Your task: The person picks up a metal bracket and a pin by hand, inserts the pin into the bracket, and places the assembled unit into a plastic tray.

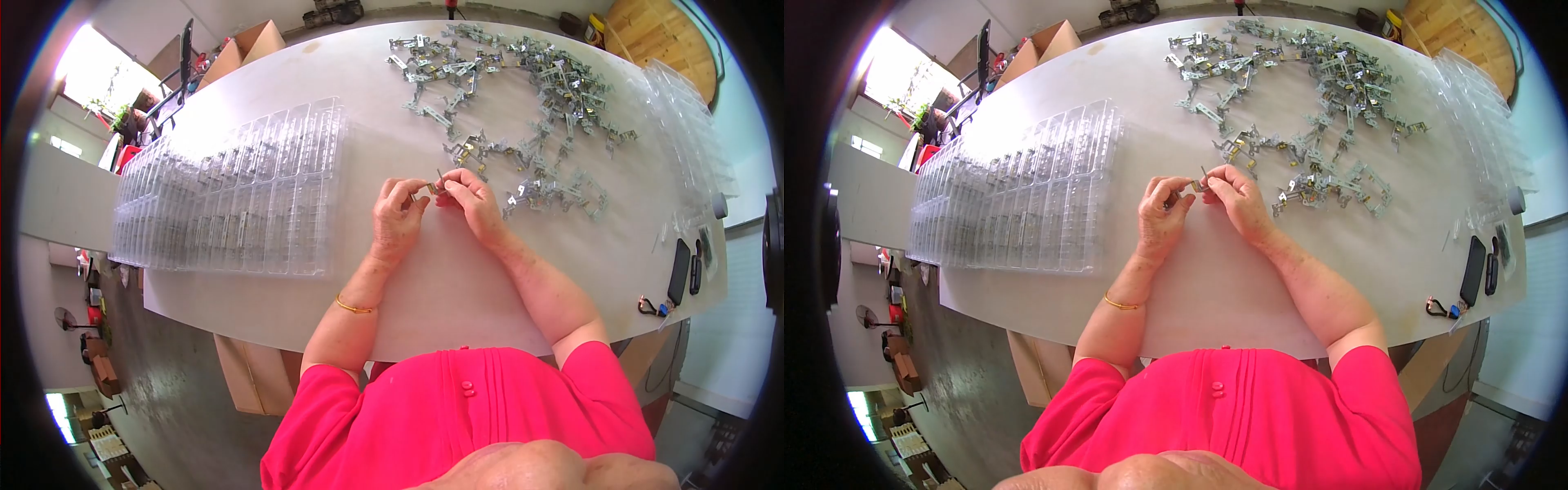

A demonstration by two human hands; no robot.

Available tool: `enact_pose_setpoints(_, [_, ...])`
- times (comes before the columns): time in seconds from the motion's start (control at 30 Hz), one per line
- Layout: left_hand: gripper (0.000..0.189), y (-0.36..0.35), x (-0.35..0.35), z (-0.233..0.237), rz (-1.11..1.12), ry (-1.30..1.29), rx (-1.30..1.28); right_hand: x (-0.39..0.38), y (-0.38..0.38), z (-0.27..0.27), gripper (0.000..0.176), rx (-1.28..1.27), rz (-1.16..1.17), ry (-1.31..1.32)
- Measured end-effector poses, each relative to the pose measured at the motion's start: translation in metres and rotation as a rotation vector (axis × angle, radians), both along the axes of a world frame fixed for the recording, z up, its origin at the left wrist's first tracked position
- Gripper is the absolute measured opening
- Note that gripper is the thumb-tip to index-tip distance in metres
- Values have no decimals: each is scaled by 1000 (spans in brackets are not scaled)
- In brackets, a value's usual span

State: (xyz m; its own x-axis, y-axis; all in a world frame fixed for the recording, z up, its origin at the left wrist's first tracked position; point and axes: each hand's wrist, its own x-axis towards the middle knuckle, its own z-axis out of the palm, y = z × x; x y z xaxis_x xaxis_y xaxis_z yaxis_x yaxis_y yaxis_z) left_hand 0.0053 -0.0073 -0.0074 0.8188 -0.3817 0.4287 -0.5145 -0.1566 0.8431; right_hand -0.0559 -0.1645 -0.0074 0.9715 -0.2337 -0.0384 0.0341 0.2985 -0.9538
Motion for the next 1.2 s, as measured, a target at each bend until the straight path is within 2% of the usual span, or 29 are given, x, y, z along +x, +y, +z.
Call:
enact_pose_setpoints(0.2, [30, -2, -5, 3, -107, -79, 59, 5, -8, -14, 11, 9, 41, 6])
enact_pose_setpoints(0.27, [30, -1, -7, 8, -151, -79, 84, 2, 0, -8, 10, 150, -127, -67])
enact_pose_setpoints(0.3, [28, 0, -7, 11, -131, 3, 103, 1, 0, -7, 10, 152, -126, -61])
enact_pose_setpoints(0.37, [27, 2, -5, 11, -110, 86, 122, 0, 1, -6, 7, 54, -156, -199])
enact_pose_setpoints(0.4, [25, 2, -2, 10, -97, 141, 70, -1, 2, -4, 7, 55, -153, -197])
enact_pose_setpoints(0.47, [24, 3, -1, 9, -78, 199, 18, -3, 5, 0, 5, -87, -138, -353])
enact_pose_setpoints(0.57, [24, 4, -2, 8, -82, 209, 29, -4, 5, -1, 7, -124, -100, -364])
enact_pose_setpoints(0.63, [25, 3, 2, -1, -100, 331, -70, -3, 4, -3, 6, -134, -125, -386])
enact_pose_setpoints(0.7, [26, 2, 4, -5, -111, 341, -80, -2, 2, -2, 6, -144, -149, -412])
enact_pose_setpoints(0.77, [27, 3, 4, -5, -123, 350, -88, -2, -1, 1, 4, -496, -151, -414])
enact_pose_setpoints(0.83, [27, 3, 1, -1, -138, 270, -39, 0, -1, -4, 5, -515, -130, -401])
enact_pose_setpoints(0.9, [31, 4, 0, 1, -150, 310, 6, -2, 0, -6, 5, -536, -108, -388])
enact_pose_setpoints(0.97, [36, 6, -1, 7, -157, 341, 52, -2, 3, -5, 6, -324, -133, -328])
enact_pose_setpoints(1.0, [41, 9, -3, 14, -214, 401, -76, -1, 3, -5, 6, -324, -132, -334])
enact_pose_setpoints(1.03, [46, 11, -3, 18, -271, 460, -205, 1, 4, -7, 6, -201, -176, -281])
enact_pose_setpoints(1.07, [46, 12, -1, 17, -270, 455, -207, 2, 3, -8, 6, -78, -219, -225])
enact_pose_setpoints(1.1, [50, 13, 2, 14, -343, 487, -325, 3, 2, -7, 6, -79, -218, -228])
enact_pose_setpoints(1.13, [54, 14, 5, 13, -416, 519, -443, 4, 1, -7, 6, 80, -228, -226])
enact_pose_setpoints(1.17, [54, 14, 7, 11, -416, 518, -443, 5, 0, -6, 6, 240, -237, -221])
enact_pose_setpoints(1.2, [51, 14, 8, 11, -414, 506, -406, 5, -1, -7, 6, 240, -235, -221])
